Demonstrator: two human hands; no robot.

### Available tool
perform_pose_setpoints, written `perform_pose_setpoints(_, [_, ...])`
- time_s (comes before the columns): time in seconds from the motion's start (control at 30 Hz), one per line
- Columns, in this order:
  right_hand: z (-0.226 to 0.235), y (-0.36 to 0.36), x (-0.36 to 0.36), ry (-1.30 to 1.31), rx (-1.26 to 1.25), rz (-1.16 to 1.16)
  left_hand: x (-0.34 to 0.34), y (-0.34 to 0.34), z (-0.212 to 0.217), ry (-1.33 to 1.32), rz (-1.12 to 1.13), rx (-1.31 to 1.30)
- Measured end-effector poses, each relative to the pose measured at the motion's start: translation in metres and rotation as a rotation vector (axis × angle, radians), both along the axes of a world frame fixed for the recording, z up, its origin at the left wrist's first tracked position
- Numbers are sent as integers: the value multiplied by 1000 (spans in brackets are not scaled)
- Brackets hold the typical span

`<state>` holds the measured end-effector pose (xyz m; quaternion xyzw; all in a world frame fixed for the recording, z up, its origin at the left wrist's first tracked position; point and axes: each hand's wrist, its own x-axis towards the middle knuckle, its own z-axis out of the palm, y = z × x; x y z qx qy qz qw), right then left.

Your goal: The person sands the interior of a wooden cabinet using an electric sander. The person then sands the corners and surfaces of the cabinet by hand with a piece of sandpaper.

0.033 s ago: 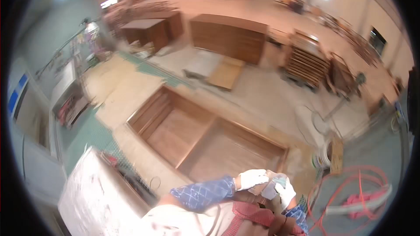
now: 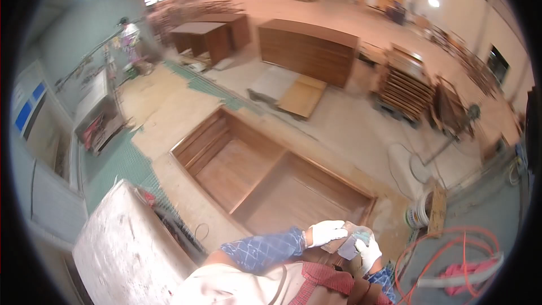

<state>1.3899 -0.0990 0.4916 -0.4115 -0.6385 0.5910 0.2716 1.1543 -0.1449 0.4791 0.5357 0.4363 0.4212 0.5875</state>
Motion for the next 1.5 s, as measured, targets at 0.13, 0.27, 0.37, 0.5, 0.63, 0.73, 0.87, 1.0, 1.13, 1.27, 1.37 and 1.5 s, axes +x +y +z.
perform_pose_setpoints(0.13, [-3, 34, 16, -53, 112, 133, 52, -14, -8, -160, 369, -193])
perform_pose_setpoints(0.27, [-14, 39, -6, -176, 226, 90, 99, -35, -3, 14, 637, -148])
perform_pose_setpoints(0.37, [-45, 37, -20, -92, 183, 233, 127, -41, -26, -40, 813, -68])
perform_pose_setpoints(0.5, [-37, 27, -39, 51, 319, 467, 106, -48, -2, -287, 826, 76])
perform_pose_setpoints(0.63, [-48, 33, -41, 73, -33, 596, 104, -61, -20, -269, 987, -127])
perform_pose_setpoints(0.73, [-21, 27, -47, -183, 569, 628, 95, -69, -25, -214, 1063, -173])
perform_pose_setpoints(0.87, [14, 30, -68, -217, 328, 370, 60, -68, -25, -352, 1141, -265])
perform_pose_setpoints(1.0, [-20, 73, -94, -5, 373, 380, 10, -44, -63, -178, 1026, -65])
perform_pose_setpoints(1.13, [16, 89, -115, 166, -175, 336, -5, -7, -30, -475, 1176, -80])
perform_pose_setpoints(1.27, [-48, 127, -95, 222, -342, 495, 19, 30, -54, -354, 1261, -138])
perform_pose_setpoints(1.37, [-32, 130, -63, 57, -242, 602, 65, 47, -48, 136, 1300, -41])
perform_pose_setpoints(1.5, [-84, 159, -33, -50, 182, 728, 103, 81, -87, -167, 1246, -292])
